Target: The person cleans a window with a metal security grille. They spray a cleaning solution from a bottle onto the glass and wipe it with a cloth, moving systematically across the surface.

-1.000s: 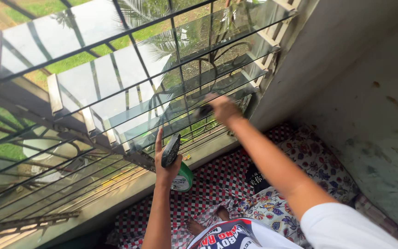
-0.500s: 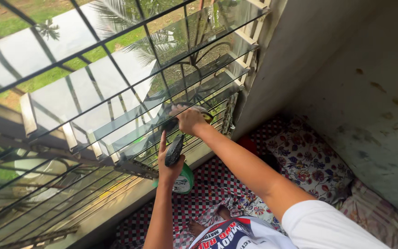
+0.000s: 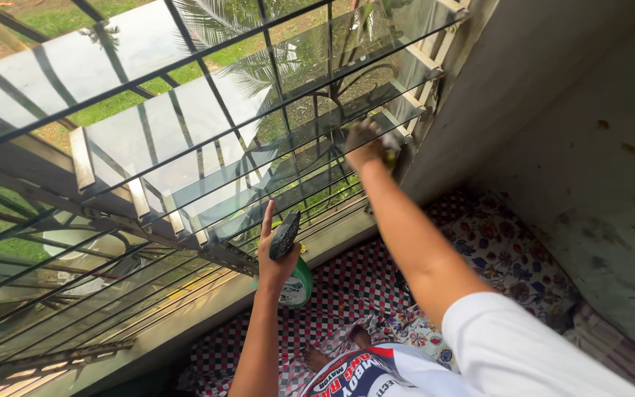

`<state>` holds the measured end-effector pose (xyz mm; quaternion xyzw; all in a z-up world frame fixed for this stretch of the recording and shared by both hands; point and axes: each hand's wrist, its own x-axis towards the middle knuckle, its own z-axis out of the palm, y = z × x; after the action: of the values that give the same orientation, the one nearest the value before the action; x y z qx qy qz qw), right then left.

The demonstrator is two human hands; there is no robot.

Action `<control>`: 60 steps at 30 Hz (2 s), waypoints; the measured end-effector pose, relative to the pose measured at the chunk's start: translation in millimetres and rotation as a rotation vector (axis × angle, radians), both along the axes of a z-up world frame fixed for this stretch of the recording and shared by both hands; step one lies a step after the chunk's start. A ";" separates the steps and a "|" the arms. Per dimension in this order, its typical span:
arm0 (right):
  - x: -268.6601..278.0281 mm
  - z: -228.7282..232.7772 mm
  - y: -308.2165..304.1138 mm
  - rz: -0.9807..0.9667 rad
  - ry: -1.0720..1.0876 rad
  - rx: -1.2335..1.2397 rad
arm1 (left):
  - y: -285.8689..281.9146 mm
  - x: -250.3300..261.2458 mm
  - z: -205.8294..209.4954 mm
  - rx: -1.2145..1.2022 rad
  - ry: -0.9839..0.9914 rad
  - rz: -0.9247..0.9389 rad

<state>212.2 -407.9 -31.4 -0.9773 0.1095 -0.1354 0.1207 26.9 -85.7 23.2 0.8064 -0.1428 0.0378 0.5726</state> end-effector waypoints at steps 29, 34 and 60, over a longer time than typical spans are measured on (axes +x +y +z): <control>-46.8 19.9 207.8 0.507 -0.265 -0.024 | 146.9 -88.7 102.4 -0.538 0.000 -0.291; -64.2 59.5 217.9 0.826 -0.012 0.152 | 148.1 -95.6 132.3 -0.479 0.066 -0.092; -67.7 45.7 274.6 0.784 0.171 -0.103 | 110.8 -80.3 56.6 -0.084 0.079 0.507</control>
<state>144.4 -133.4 14.3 -0.9575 -0.2689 -0.0025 0.1046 -53.4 25.1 79.9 0.7929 0.0881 0.1548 0.5828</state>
